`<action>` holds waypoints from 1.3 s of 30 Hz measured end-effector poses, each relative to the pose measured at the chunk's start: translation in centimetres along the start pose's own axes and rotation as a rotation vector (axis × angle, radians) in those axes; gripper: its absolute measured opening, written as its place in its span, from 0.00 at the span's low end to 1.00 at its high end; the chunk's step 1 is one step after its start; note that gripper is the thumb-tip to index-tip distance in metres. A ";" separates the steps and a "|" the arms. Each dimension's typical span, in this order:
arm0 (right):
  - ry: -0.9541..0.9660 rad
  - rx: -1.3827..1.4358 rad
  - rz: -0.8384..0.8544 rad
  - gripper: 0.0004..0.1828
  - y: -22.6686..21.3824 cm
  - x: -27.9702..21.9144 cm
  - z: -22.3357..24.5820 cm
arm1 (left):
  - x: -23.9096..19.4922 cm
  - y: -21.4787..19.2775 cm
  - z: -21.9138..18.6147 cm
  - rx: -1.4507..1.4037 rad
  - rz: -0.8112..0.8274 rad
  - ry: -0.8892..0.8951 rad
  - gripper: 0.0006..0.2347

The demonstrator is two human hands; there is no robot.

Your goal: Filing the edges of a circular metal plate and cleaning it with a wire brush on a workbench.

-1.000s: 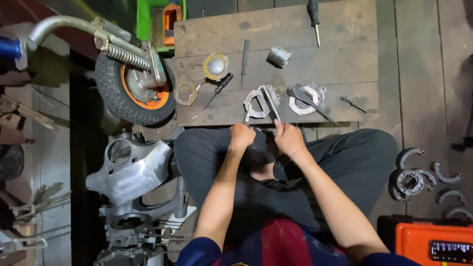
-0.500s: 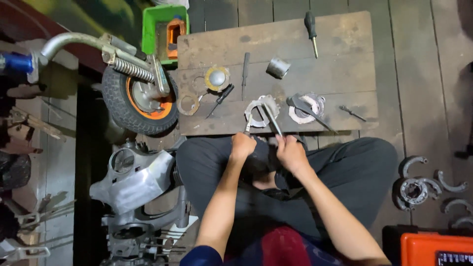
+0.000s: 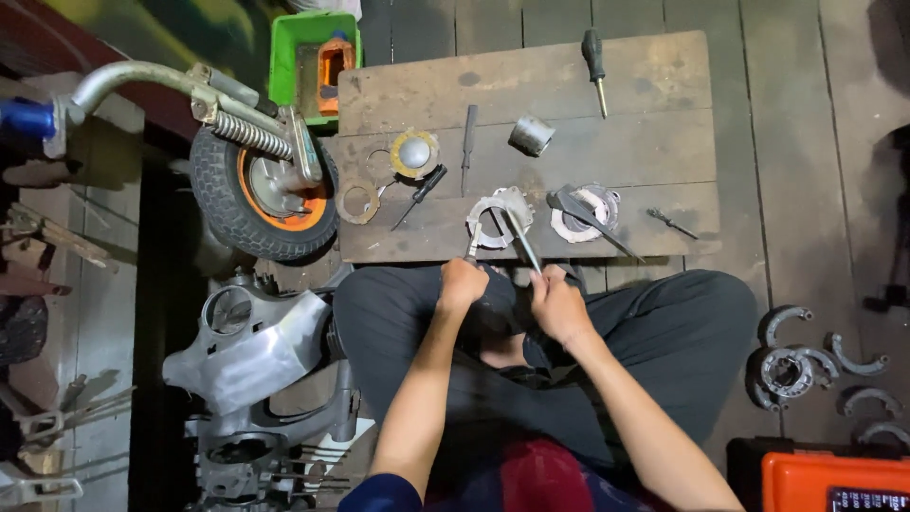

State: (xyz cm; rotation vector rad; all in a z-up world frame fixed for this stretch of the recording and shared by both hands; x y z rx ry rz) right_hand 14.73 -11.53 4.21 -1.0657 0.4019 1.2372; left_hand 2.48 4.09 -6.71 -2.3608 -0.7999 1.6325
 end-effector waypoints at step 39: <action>-0.035 -0.014 -0.039 0.41 -0.5 5.9 -0.9 | -0.5 -0.6 -0.7 -0.006 -0.005 0.029 0.19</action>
Point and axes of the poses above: each hand's wrist, its own x-axis towards the middle knuckle, its own y-axis out of the palm, z = x × y, the point moved 3 cm from there along x, towards the middle knuckle, and after that the axes turned 12 degrees about z, right-handed, at the moved point
